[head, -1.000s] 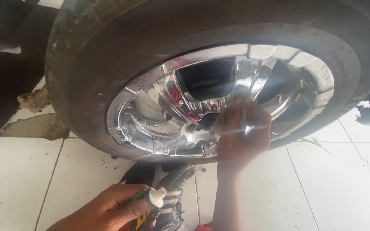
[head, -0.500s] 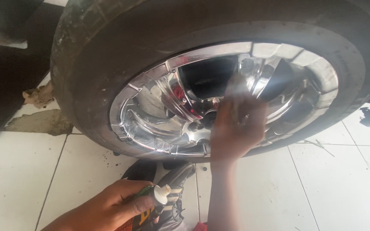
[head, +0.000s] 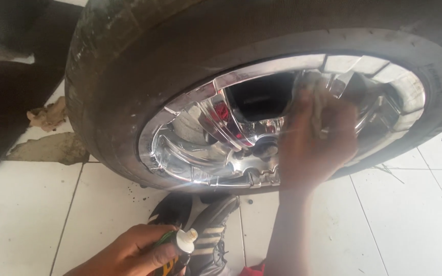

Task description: Apply polish and clean a chrome car wheel with a cloth.

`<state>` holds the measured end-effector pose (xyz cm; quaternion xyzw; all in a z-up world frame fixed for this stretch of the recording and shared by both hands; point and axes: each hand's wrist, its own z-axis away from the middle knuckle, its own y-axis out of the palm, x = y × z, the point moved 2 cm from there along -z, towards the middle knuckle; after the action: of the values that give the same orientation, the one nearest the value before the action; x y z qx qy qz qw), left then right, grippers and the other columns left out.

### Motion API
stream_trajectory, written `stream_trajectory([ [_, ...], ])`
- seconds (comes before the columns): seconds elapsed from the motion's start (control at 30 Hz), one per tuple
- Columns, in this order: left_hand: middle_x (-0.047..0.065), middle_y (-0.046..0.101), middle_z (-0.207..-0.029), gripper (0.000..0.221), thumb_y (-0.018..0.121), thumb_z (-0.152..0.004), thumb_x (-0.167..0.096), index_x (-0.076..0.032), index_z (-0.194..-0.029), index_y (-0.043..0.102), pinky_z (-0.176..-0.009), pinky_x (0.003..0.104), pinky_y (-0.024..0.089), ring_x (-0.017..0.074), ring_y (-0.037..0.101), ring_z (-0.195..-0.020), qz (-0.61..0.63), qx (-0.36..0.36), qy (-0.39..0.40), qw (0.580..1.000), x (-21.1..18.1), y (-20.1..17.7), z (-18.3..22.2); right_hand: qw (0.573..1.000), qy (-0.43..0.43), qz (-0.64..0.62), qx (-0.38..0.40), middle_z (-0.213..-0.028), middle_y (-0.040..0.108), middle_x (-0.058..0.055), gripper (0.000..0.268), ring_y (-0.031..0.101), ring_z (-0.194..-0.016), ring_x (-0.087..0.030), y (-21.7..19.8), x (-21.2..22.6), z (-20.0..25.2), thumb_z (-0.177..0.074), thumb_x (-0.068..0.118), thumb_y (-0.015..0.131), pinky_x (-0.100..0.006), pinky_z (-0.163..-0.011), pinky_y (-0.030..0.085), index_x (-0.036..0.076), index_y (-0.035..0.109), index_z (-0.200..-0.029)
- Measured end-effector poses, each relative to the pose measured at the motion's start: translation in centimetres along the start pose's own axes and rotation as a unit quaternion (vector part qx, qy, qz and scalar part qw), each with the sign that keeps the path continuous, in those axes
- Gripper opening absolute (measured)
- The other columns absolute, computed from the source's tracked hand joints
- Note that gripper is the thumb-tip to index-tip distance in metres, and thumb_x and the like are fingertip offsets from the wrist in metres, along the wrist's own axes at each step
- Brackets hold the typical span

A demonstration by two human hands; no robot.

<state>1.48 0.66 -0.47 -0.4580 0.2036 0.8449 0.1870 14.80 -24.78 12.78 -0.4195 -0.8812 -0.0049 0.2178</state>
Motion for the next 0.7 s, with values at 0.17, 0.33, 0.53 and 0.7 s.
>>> stream_trajectory([
  [0.17,0.017,0.077,-0.106,0.047,0.06,-0.096,-0.036,-0.007,-0.132,0.065,-0.093,0.037,0.058,0.0228,0.078,-0.102,0.086,-0.019,-0.08,0.993,0.0,-0.3,0.7,0.997,0.071,-0.004,-0.016,-0.102,0.07,-0.011,0.015,0.066,-0.093,-0.015,-0.9,-0.2,5.1,-0.102,0.006,0.075,-0.026,-0.082,0.055,-0.001,0.066,-0.111],
  [0.33,0.019,0.07,-0.115,0.045,0.062,-0.098,-0.028,-0.003,-0.135,0.057,-0.095,0.042,0.061,0.0265,0.076,-0.106,0.15,-0.001,-0.037,0.988,4.3,-0.7,0.0,0.999,0.052,0.012,-0.004,-0.099,0.072,-0.009,0.011,0.067,-0.087,-0.016,-1.3,-2.5,2.2,-0.109,0.009,0.076,-0.029,-0.078,0.053,0.001,0.068,-0.108],
  [0.53,0.02,0.066,-0.114,0.046,0.061,-0.098,-0.03,-0.003,-0.136,0.056,-0.093,0.043,0.062,0.0278,0.075,-0.105,0.131,-0.025,-0.043,0.99,1.4,0.2,0.4,0.998,0.044,0.007,0.035,-0.099,0.075,-0.006,0.013,0.071,-0.089,-0.016,-1.9,-2.6,-0.8,-0.111,0.014,0.075,-0.033,-0.083,0.056,0.004,0.069,-0.105],
  [0.7,0.019,0.069,-0.101,0.047,0.059,-0.093,-0.03,-0.003,-0.131,0.063,-0.086,0.042,0.061,0.0248,0.077,-0.097,0.159,-0.012,-0.059,0.985,0.7,0.1,0.2,0.994,0.078,0.079,0.018,-0.103,0.075,-0.007,0.011,0.068,-0.095,-0.018,-2.0,-2.4,4.4,-0.108,0.014,0.076,-0.035,-0.086,0.052,0.004,0.071,-0.11],
])
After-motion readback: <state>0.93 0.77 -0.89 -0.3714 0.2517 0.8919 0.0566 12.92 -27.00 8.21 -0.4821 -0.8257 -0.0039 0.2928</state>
